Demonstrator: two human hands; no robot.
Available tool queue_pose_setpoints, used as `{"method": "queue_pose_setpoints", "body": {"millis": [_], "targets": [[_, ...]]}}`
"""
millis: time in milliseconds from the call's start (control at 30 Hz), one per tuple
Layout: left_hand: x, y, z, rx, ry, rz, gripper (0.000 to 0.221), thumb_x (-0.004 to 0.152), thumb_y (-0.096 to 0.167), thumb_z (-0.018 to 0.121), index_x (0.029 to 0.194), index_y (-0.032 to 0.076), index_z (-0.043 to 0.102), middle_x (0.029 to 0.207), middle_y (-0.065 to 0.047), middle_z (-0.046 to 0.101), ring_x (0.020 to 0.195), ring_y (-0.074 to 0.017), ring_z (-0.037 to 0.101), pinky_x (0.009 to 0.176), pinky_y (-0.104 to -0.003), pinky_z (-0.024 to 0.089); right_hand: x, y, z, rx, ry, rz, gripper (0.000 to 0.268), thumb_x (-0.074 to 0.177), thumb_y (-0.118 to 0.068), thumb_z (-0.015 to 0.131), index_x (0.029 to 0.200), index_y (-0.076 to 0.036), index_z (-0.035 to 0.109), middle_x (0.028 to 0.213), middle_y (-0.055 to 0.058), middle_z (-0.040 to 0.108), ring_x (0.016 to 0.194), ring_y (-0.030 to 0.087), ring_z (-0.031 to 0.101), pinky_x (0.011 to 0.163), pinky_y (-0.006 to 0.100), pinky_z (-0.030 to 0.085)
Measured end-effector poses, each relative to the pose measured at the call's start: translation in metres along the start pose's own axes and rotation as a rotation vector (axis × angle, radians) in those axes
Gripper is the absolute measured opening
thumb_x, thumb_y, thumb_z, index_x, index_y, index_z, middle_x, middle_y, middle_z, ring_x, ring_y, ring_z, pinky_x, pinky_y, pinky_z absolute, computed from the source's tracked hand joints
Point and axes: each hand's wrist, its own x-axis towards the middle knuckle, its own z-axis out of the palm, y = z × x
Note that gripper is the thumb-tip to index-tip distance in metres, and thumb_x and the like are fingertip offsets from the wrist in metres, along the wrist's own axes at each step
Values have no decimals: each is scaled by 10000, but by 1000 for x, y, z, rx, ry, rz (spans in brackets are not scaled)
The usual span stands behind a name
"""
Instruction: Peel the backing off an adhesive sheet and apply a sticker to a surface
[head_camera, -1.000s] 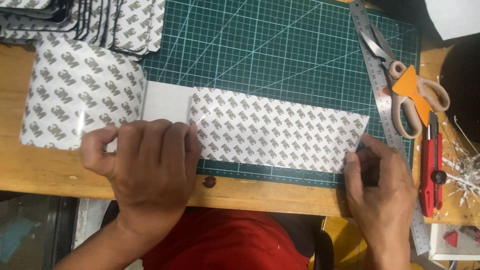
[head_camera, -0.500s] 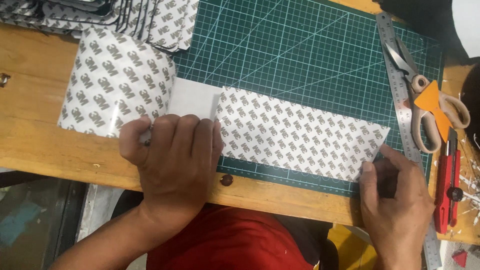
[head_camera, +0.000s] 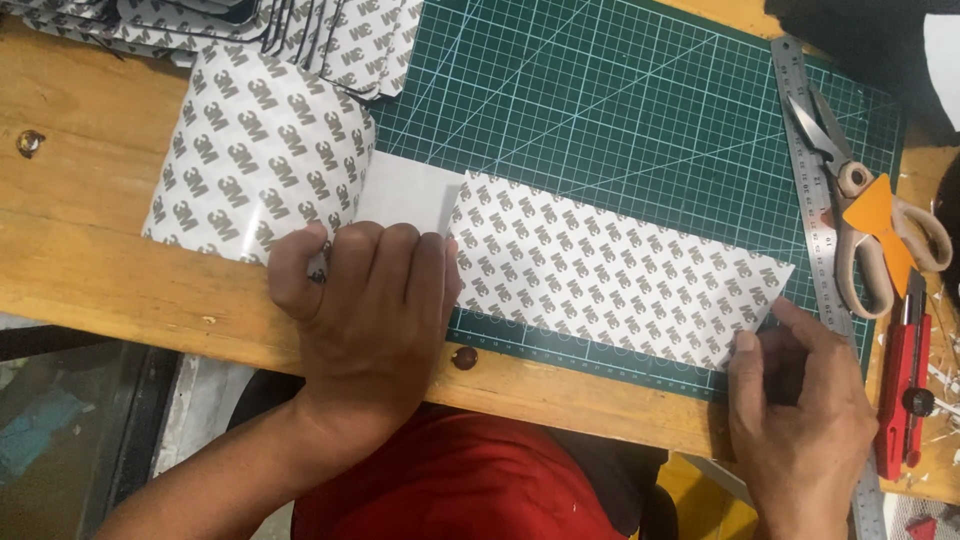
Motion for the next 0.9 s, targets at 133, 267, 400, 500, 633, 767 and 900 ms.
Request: {"method": "queue_pose_setpoints", "body": {"millis": [133,267,400,500,633,767,900], "targets": [[0,0,0,6,-13,7,370,1101,180,681,789,219,486,746,36,438,804,-173,534,1079,-399,318,2,-3,-1,44,9,4,382,1099,-50,737,1451,71,652,1068,149,690,877,256,652,832,409,536],[-1,0,1,15,-8,4,369,1092,171,697,793,219,487,745,37,439,811,-171,528,1075,-390,318,2,-5,-2,45,-9,8,367,1105,-61,726,1434,74,635,1040,152,688,838,245,650,749,399,548],[-2,0,2,23,-13,11,378,1089,158,711,788,213,488,750,33,430,828,-173,534,1079,-396,322,2,-4,-2,34,7,-33,355,1100,-34,732,1420,90,642,1029,152,686,847,253,649,760,412,544],[-2,0,3,30,-4,11,384,1081,145,718,784,214,486,745,36,426,832,-174,533,1074,-394,325,3,-7,-2,41,7,-41,357,1094,-16,732,1417,103,638,1015,160,676,841,253,636,751,404,537],[0,0,1,-4,2,8,402,1063,88,732,781,214,475,730,37,401,818,-178,517,1061,-380,316,2,-3,0,14,3,-27,376,1091,-73,731,1418,96,655,1031,161,682,861,273,637,726,431,536],[-2,1,2,23,-4,0,401,1073,129,739,784,218,476,746,37,410,839,-177,533,1068,-389,328,4,-8,-3,46,9,-40,380,1084,-24,731,1429,106,636,1027,174,669,840,266,628,728,412,526],[-2,1,1,25,-18,12,396,1067,114,740,790,215,475,754,33,406,850,-182,526,1071,-399,334,5,-8,-4,36,3,-55,376,1072,-32,715,1416,102,643,1037,183,650,910,307,629,825,450,518]]}}
